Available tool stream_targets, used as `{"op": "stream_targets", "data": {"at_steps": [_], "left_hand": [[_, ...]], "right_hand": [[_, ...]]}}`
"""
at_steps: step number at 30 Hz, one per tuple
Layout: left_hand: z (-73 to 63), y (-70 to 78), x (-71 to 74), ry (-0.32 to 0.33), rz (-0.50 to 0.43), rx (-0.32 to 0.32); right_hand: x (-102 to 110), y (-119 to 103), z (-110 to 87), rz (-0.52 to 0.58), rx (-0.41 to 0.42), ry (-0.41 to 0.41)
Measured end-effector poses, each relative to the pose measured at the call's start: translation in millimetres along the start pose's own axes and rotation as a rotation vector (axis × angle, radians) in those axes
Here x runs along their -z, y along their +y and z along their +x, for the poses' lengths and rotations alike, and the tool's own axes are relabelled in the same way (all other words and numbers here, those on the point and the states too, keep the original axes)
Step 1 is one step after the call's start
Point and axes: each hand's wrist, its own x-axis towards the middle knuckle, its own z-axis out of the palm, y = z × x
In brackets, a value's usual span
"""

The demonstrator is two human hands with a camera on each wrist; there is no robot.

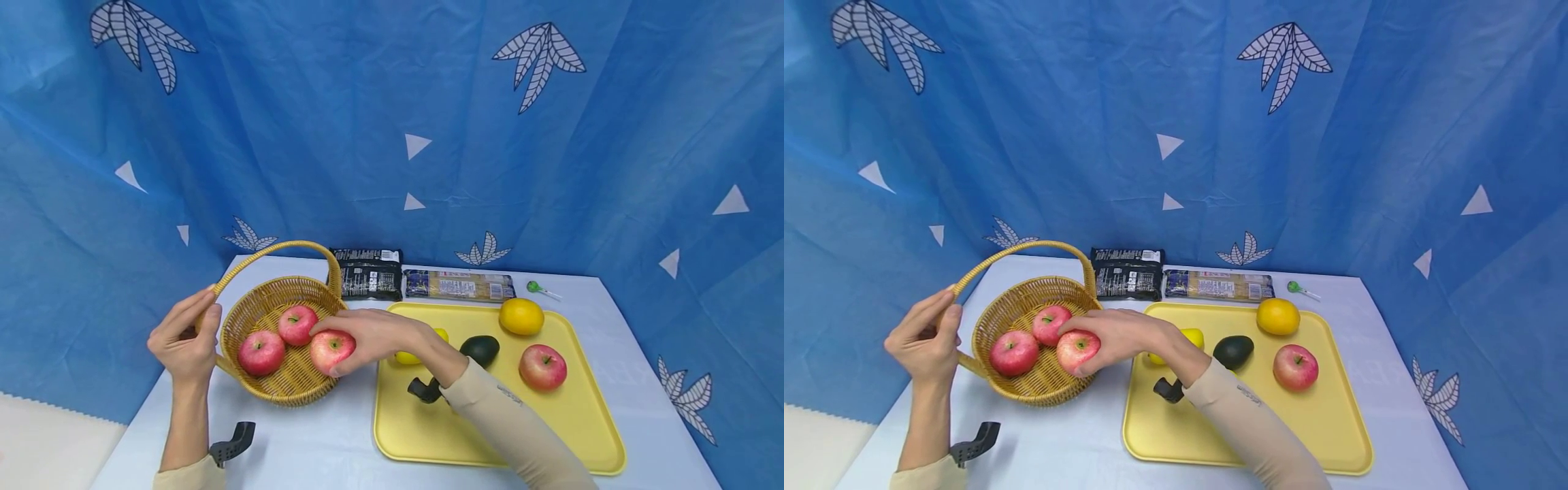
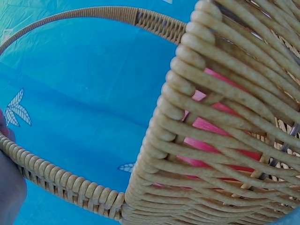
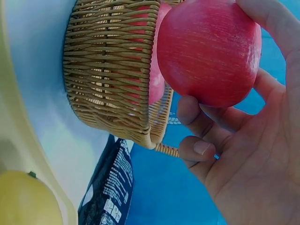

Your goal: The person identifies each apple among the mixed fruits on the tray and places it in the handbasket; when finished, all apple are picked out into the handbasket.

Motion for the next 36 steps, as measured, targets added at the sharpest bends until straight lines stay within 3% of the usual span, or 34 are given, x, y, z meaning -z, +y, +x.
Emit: {"op": "stream_targets", "data": {"at_steps": [13,36], "left_hand": [[-0.8,-3.5,2.8,-0.003,0.0,0.003],[-0.1,-1.1,0.1,0.008,-0.02,0.012]], "right_hand": [[-7,-1,14.1,0.056,-0.036,-0.027],[-20,0,35.5,0.093,-0.007,-0.039]]}}
